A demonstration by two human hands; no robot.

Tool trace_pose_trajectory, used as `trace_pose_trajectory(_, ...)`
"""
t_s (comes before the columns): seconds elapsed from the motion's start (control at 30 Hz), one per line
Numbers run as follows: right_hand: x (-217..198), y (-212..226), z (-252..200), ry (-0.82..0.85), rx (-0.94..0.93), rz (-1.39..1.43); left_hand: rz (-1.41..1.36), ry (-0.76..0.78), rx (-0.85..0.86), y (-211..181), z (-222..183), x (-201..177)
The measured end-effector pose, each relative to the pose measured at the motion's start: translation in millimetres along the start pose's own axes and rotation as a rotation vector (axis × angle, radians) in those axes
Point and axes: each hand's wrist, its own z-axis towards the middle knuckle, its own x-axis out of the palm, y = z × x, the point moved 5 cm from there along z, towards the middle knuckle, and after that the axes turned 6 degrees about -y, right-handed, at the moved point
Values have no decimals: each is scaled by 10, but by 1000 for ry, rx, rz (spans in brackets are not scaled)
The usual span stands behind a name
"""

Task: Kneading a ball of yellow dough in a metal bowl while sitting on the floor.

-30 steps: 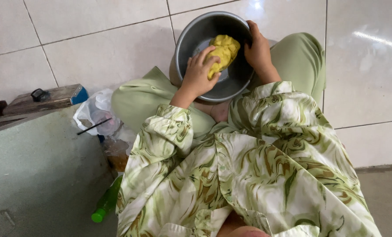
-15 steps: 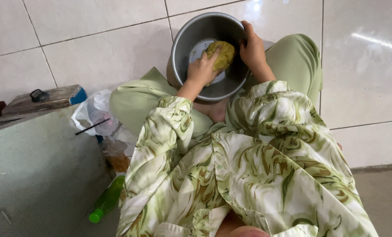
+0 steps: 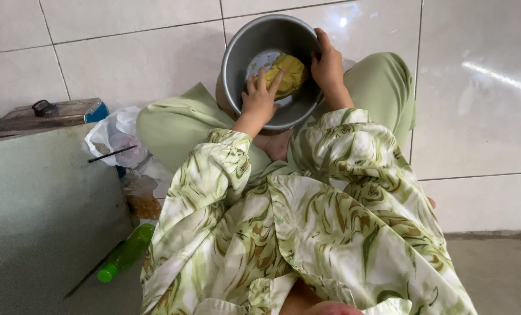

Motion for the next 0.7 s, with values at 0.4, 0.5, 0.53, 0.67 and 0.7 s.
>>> trace_pose_trajectory(0.4,-79,-408,289,-117,-54,-7,172,-54,-88,-163,601,72)
trace_pose_trajectory(0.5,-109,-368,304,-103,-43,-15,124,-62,-108,-173,592,33)
trace_pose_trajectory(0.53,-102,-367,307,-103,-41,-11,128,-60,-109,-187,601,-21)
trace_pose_trajectory(0.67,-130,-369,370,-106,-40,14,98,40,-176,-163,683,28)
trace_pose_trajectory(0.7,-116,-372,386,-88,-18,25,83,-8,-185,-132,698,66)
